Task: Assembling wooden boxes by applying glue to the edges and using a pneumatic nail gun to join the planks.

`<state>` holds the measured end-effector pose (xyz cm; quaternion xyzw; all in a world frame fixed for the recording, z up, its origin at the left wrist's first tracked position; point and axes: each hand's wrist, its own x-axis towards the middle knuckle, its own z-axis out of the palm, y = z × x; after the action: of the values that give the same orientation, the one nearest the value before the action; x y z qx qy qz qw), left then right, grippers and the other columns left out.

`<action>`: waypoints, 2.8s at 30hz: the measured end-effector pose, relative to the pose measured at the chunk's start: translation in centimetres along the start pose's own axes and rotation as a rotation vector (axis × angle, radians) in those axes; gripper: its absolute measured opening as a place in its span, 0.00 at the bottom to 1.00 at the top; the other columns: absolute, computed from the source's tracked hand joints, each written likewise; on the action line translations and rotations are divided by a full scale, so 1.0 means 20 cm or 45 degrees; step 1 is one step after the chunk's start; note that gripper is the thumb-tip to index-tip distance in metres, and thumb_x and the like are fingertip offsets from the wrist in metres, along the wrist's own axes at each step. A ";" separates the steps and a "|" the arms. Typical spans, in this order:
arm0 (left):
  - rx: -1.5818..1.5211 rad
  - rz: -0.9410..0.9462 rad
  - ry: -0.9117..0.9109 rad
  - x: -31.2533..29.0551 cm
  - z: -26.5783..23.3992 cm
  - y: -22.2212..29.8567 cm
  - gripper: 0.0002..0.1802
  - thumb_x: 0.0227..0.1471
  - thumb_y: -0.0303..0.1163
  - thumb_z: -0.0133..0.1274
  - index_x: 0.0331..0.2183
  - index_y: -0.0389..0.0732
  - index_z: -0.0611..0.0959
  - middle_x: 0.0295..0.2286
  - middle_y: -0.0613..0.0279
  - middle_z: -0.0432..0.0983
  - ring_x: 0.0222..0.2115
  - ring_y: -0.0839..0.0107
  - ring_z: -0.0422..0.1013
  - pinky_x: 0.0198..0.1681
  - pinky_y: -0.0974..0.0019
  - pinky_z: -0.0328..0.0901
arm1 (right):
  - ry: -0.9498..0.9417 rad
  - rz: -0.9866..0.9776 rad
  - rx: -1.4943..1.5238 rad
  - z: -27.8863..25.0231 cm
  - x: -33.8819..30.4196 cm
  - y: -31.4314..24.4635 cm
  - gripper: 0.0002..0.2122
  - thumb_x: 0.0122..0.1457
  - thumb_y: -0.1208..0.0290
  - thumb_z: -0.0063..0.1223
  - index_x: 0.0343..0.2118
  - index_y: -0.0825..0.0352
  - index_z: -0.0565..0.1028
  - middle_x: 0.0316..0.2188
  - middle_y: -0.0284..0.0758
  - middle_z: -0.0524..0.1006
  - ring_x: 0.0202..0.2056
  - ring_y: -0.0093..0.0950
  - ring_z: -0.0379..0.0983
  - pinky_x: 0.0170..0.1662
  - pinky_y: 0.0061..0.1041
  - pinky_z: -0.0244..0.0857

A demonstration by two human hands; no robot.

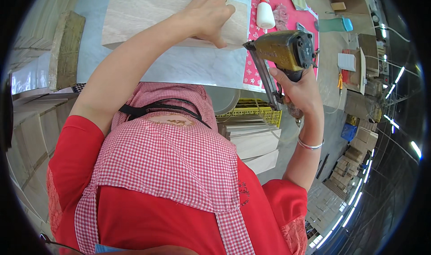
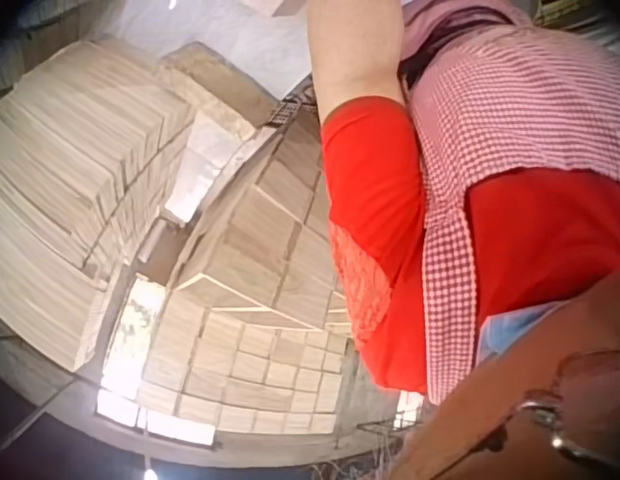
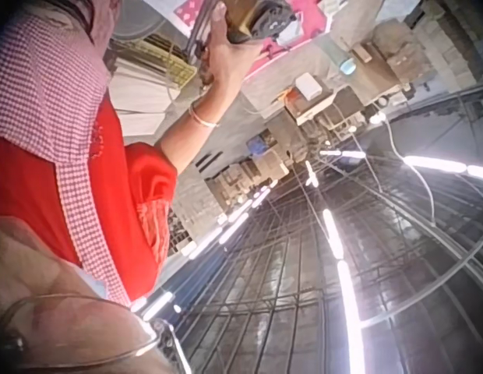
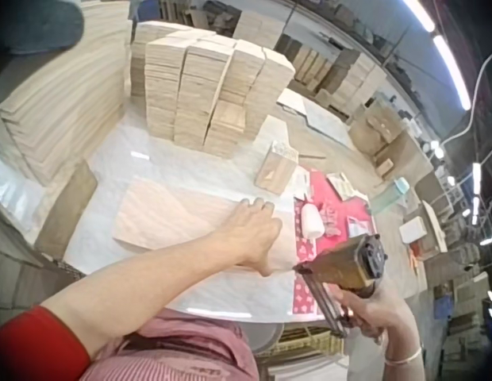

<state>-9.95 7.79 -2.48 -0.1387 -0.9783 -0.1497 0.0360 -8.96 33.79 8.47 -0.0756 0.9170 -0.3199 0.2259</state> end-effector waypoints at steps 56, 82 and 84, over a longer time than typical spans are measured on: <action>-0.200 0.240 0.366 -0.85 -0.28 -0.62 0.35 0.29 0.42 0.69 0.38 0.34 0.72 0.44 0.32 0.67 0.53 0.39 0.61 0.56 0.46 0.59 | -0.087 -0.157 0.037 0.44 -0.16 -0.43 0.12 0.59 0.64 0.63 0.34 0.70 0.77 0.16 0.25 0.71 0.13 0.14 0.63 0.15 0.18 0.54; -0.500 -0.132 0.056 -0.89 -0.23 -0.64 0.46 0.27 0.44 0.69 0.50 0.38 0.73 0.54 0.39 0.64 0.56 0.45 0.62 0.58 0.49 0.59 | -0.349 -0.378 0.072 0.72 -0.12 -0.61 0.11 0.58 0.68 0.64 0.36 0.70 0.76 0.17 0.25 0.72 0.14 0.14 0.63 0.16 0.18 0.56; -0.391 -0.146 0.290 -1.02 -0.14 -0.63 0.48 0.27 0.42 0.69 0.53 0.38 0.71 0.55 0.38 0.62 0.56 0.44 0.60 0.59 0.49 0.58 | -0.338 -0.443 0.095 0.71 -0.13 -0.62 0.10 0.58 0.69 0.64 0.36 0.70 0.76 0.18 0.26 0.72 0.14 0.14 0.63 0.16 0.18 0.56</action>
<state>6.10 -9.82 -5.68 -0.0686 -0.9399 -0.3135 0.1162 -0.10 17.03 7.21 -0.2659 0.8397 -0.3752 0.2888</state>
